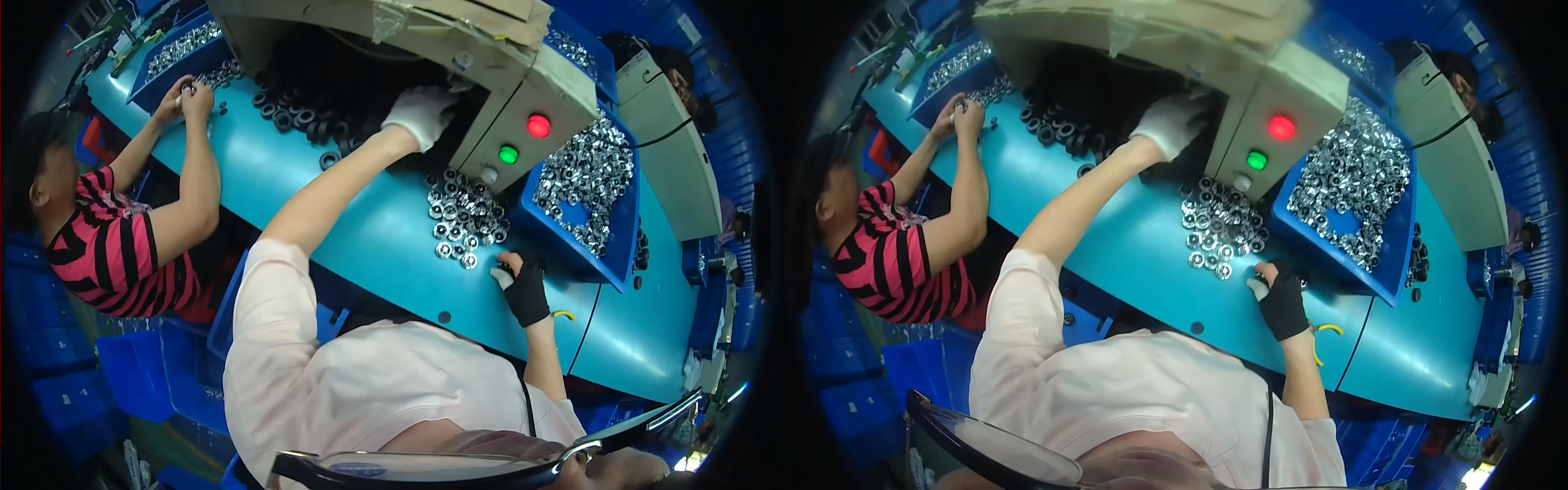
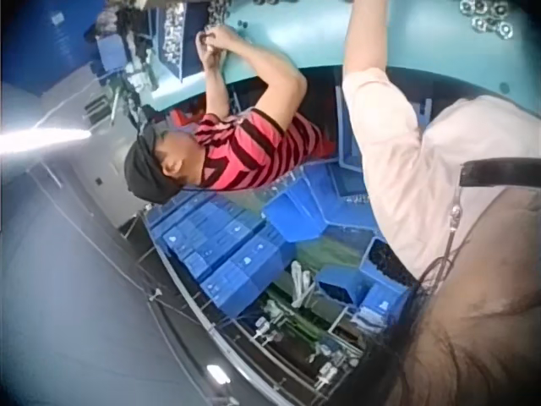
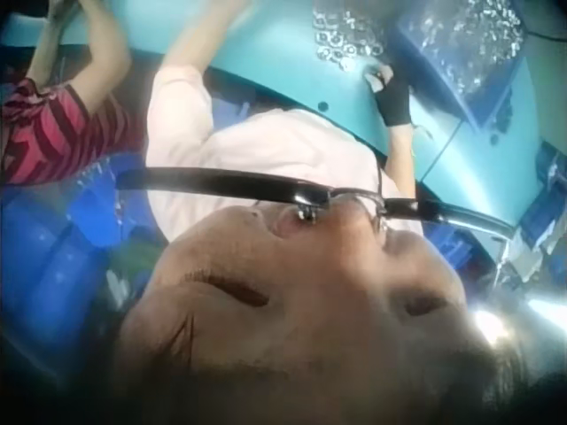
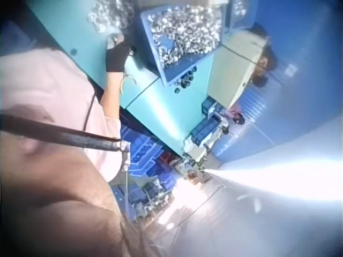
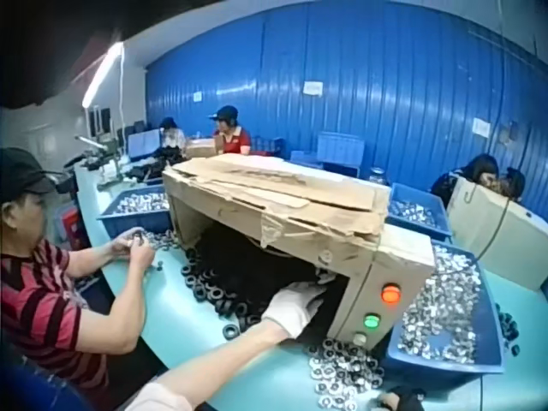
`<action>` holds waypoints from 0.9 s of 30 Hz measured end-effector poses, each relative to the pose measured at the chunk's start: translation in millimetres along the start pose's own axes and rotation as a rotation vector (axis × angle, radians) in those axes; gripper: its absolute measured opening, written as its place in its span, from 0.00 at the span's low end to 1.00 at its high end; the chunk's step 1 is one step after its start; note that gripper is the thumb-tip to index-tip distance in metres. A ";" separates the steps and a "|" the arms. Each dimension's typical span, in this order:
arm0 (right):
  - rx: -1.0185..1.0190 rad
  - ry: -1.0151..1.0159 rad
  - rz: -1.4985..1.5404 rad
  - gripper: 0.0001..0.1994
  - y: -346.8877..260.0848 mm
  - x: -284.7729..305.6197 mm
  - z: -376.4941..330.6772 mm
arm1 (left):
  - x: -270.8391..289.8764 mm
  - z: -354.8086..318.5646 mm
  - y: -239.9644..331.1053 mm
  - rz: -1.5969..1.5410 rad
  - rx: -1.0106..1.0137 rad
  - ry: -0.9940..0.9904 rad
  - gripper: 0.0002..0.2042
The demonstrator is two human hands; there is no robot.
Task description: Assembling metal parts into black rubber rings at a factory workstation.
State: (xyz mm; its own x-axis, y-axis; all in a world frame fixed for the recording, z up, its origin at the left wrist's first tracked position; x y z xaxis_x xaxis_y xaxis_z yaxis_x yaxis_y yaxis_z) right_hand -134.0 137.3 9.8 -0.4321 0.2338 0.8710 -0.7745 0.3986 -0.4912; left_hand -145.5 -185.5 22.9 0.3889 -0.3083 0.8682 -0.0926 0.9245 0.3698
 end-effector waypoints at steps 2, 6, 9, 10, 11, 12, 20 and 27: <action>-0.027 0.021 0.011 0.11 -1.6 0.4 -0.4 | -31.8 45.4 -11.9 0.183 0.021 -0.209 0.26; -0.034 0.114 0.088 0.10 -1.7 1.1 8.8 | -118.2 118.7 -90.5 0.151 -0.153 -0.174 0.26; -0.032 0.222 0.104 0.11 2.1 3.4 4.9 | -90.4 117.2 -61.8 0.323 -0.210 -0.337 0.25; -0.040 0.203 0.161 0.11 -3.8 7.6 6.5 | -82.1 111.9 -54.2 0.366 -0.225 -0.342 0.25; -0.044 0.184 0.216 0.11 -5.9 9.6 8.7 | -75.0 109.6 -48.1 0.396 -0.239 -0.330 0.24; -0.050 0.193 0.234 0.13 -2.8 6.7 8.4 | -69.3 107.8 -41.1 0.420 -0.254 -0.319 0.24; -0.161 0.267 0.472 0.15 1.4 7.5 20.0 | -16.7 77.1 -32.7 0.369 -0.225 -0.192 0.20; -0.179 0.318 0.725 0.16 -1.1 7.9 28.9 | 19.7 -4.4 -3.9 -1.427 0.404 -0.025 0.18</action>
State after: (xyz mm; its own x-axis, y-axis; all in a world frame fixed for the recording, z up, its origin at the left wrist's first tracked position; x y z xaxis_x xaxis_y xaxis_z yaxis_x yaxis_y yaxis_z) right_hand -149.9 113.0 17.5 -0.6255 0.7183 0.3045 -0.2552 0.1805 -0.9499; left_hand -133.4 -194.2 37.1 0.3533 -0.8879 -0.2948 0.1003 -0.2773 0.9555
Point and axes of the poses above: each hand's wrist, its own z-axis towards the middle knuckle, its own x-axis out of the back of the hand, y = z × x, the point moved 4 cm from there along z, towards the middle knuckle, and after that the axes turned 10 degrees about -y, right-handed, at the moved point
